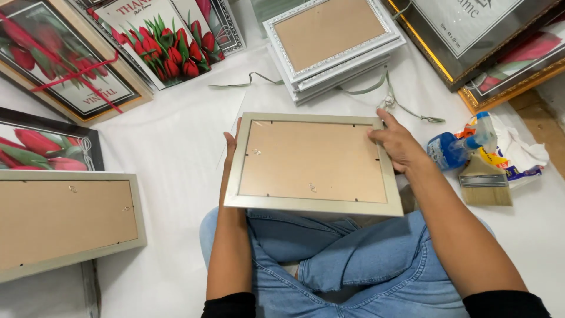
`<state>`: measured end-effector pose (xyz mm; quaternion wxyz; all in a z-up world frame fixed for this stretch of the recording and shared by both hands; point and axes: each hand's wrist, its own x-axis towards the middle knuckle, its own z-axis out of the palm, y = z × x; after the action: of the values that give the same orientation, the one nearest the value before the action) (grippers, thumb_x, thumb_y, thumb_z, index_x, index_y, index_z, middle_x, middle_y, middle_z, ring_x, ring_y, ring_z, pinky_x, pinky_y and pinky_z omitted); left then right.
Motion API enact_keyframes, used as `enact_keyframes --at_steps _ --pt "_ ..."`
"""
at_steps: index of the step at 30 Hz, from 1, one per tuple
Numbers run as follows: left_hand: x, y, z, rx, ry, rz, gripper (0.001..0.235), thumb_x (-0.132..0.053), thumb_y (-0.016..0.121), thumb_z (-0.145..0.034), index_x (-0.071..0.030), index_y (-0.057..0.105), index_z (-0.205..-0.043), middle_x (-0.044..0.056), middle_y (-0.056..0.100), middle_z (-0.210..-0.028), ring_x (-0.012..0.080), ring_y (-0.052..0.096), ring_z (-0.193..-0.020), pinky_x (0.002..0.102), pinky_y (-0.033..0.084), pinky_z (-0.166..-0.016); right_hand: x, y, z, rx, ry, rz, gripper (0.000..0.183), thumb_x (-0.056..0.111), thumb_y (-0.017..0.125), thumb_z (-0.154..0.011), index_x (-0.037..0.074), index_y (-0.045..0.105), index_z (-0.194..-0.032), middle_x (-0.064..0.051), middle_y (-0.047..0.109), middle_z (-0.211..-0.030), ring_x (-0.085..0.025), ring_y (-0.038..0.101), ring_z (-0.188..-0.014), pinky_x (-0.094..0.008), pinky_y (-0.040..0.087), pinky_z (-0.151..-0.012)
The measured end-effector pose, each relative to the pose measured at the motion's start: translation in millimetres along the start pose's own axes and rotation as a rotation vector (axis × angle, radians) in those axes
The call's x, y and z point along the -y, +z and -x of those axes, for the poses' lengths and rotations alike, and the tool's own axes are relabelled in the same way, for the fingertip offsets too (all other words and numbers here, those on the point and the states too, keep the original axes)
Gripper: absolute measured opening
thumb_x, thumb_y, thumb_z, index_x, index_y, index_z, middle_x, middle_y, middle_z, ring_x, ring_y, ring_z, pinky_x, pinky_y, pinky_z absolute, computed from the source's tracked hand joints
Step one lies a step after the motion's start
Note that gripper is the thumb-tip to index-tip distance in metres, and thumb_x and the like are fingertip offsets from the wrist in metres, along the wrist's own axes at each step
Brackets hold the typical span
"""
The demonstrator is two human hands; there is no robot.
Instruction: Cleaning a picture frame and trimming the backing material with a utility knife.
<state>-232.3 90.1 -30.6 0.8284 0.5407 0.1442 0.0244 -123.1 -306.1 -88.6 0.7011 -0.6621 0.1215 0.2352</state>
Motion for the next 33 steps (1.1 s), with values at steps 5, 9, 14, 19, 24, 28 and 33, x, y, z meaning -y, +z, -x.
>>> enact_keyframes --at_steps 5,9,14,19,24,28,33 --pt "25.7 -35.5 -27.5 -0.111 -0.187 -0.363 0.081 -0.057 0.066 -0.093 -0.007 0.046 -0.153 0.022 0.045 -0.154 0.0354 0.036 -0.148 0.051 0.023 -0.124 4.7 25.2 -1.7 -0.102 0.005 0.035 0.074 0.019 0.066 -0.096 0.015 0.028 -0.159 -0.014 0.050 -0.126 -0.024 0.057 -0.106 -0.041 0.055 -0.083" --pt "66.7 -60.8 -67.7 -0.202 -0.230 -0.634 0.052 -0.045 0.062 -0.103 -0.008 0.063 -0.140 0.017 0.072 -0.123 0.0334 0.063 -0.124 0.052 0.044 -0.108 -4.6 42.2 -18.5 -0.113 0.012 0.065 0.066 0.022 0.064 -0.096 0.009 0.039 -0.156 -0.014 0.053 -0.122 -0.024 0.054 -0.112 -0.042 0.053 -0.091" --pt "92.0 -62.2 -89.9 -0.233 -0.224 -0.674 0.048 -0.047 0.055 -0.107 -0.009 0.067 -0.134 0.013 0.078 -0.104 0.0266 0.071 -0.103 0.045 0.052 -0.093 -10.7 43.4 -42.7 -0.155 0.028 0.098 0.061 0.026 0.061 -0.098 0.009 0.044 -0.154 -0.013 0.057 -0.121 -0.024 0.055 -0.115 -0.043 0.049 -0.096" --pt "102.6 -37.2 -89.8 -0.228 -0.235 -0.637 0.049 -0.046 0.054 -0.108 -0.007 0.065 -0.135 0.014 0.078 -0.106 0.0256 0.071 -0.103 0.042 0.052 -0.093 -13.0 18.3 -65.1 -0.216 0.068 0.104 0.055 0.036 0.060 -0.101 0.015 0.050 -0.151 -0.008 0.060 -0.121 -0.022 0.057 -0.115 -0.042 0.048 -0.097" --pt "98.9 -13.3 -80.6 -0.207 -0.205 -0.576 0.047 -0.042 0.052 -0.108 -0.002 0.065 -0.130 0.013 0.075 -0.094 0.0226 0.064 -0.089 0.036 0.051 -0.080 18.9 25.7 -39.8 -0.219 -0.025 0.093 0.070 0.038 0.056 -0.100 -0.003 0.039 -0.154 -0.027 0.041 -0.153 -0.042 0.040 -0.143 -0.052 0.037 -0.113" --pt "95.1 -8.0 -76.0 -0.176 -0.195 -0.618 0.049 -0.045 0.051 -0.108 -0.003 0.066 -0.129 0.014 0.074 -0.095 0.0223 0.064 -0.089 0.038 0.051 -0.081 -16.9 -31.1 -84.6 -0.247 -0.069 0.376 0.050 0.031 0.064 -0.098 0.010 0.059 -0.143 -0.013 0.061 -0.130 -0.031 0.058 -0.119 -0.039 0.051 -0.088" --pt "82.2 -7.5 -74.9 -0.208 -0.173 -0.583 0.045 -0.044 0.052 -0.108 -0.006 0.068 -0.126 0.009 0.073 -0.092 0.0198 0.063 -0.087 0.033 0.051 -0.078 -24.8 -94.4 -90.0 -0.486 -0.239 0.971 0.042 0.021 0.069 -0.079 0.016 0.077 -0.120 -0.008 0.073 -0.094 -0.035 0.071 -0.095 -0.042 0.056 -0.073"
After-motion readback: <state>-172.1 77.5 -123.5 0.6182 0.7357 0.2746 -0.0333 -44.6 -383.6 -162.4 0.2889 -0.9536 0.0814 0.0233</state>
